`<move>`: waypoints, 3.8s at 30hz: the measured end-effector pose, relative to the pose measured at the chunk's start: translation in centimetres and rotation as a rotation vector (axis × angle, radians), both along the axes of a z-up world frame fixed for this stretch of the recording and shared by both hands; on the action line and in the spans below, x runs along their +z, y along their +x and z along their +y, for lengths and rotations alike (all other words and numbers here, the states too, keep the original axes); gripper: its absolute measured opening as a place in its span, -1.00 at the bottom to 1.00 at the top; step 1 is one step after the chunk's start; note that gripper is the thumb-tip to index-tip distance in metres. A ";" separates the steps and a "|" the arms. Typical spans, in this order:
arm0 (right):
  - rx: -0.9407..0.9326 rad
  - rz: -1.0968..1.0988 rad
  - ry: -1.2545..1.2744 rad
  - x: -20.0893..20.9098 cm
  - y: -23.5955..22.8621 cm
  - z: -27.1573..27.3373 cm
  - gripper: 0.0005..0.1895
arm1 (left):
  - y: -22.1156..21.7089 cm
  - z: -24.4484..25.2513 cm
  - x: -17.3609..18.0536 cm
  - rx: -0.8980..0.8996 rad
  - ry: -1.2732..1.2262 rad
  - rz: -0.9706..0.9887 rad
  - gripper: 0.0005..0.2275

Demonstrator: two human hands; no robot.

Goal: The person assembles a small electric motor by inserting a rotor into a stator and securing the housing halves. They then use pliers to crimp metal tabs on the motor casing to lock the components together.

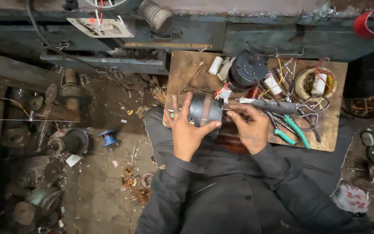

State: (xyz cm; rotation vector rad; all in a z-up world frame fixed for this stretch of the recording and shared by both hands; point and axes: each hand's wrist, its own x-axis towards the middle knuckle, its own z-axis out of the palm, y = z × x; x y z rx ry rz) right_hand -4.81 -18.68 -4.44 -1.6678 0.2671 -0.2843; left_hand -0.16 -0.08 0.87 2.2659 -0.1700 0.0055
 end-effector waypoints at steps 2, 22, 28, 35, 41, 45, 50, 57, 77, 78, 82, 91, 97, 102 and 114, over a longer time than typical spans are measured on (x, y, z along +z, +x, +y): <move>-0.011 -0.016 -0.048 0.7 0.1 0.1 -0.82 | 0.0 0.1 0.1 0.011 -0.038 0.008 -0.04; 0.188 0.147 -0.170 0.4 0.8 -0.9 -0.78 | -0.3 0.2 0.7 0.033 -0.256 0.103 -0.06; 0.136 -0.028 -0.175 1.4 0.4 -0.7 -0.84 | -0.5 0.3 0.2 0.009 -0.262 0.020 -0.07; 0.183 -0.106 -0.413 4.0 0.6 -0.9 -0.83 | -0.4 0.5 -0.4 0.005 -0.265 0.028 -0.06; 0.285 0.265 0.056 0.7 1.1 -1.5 -0.69 | -0.5 0.4 -0.1 0.006 -0.297 0.039 -0.07; 0.336 0.335 0.374 -2.1 1.3 -1.8 -0.65 | -0.7 0.4 0.2 0.009 -0.305 0.054 -0.07; 0.338 0.202 0.152 -1.8 0.9 -1.8 -0.69 | -0.7 0.4 -0.2 -0.005 -0.313 0.018 -0.07; 0.070 -0.087 -0.423 3.5 -0.9 -0.4 -0.78 | -0.5 0.4 -0.1 0.026 -0.294 0.070 -0.06; 0.074 -0.097 -0.275 3.0 -0.2 0.5 -0.75 | -0.4 0.5 -0.3 0.020 -0.365 0.054 -0.07; 0.056 -0.047 -0.193 2.6 -0.3 0.6 -0.74 | -0.4 0.5 -0.3 0.018 -0.365 0.049 -0.07; 0.037 -0.006 -0.107 1.2 -0.4 0.1 -0.79 | -0.4 0.4 -0.4 0.031 -0.353 0.059 -0.07; 0.033 0.005 -0.017 -0.6 -0.5 -0.2 -0.82 | -0.2 0.5 -0.4 0.024 -0.349 0.071 -0.06; 0.007 -0.060 -0.301 1.0 -0.3 0.5 -0.84 | -0.1 0.5 -0.2 0.018 -0.347 0.063 -0.05; 0.109 0.052 -0.507 2.1 0.6 -0.4 -0.81 | 0.0 0.5 -0.3 0.019 -0.351 0.074 -0.05; 0.148 -0.091 -0.336 1.9 0.9 -0.7 -0.86 | -0.9 -0.1 -0.6 0.126 -0.304 -0.073 -0.14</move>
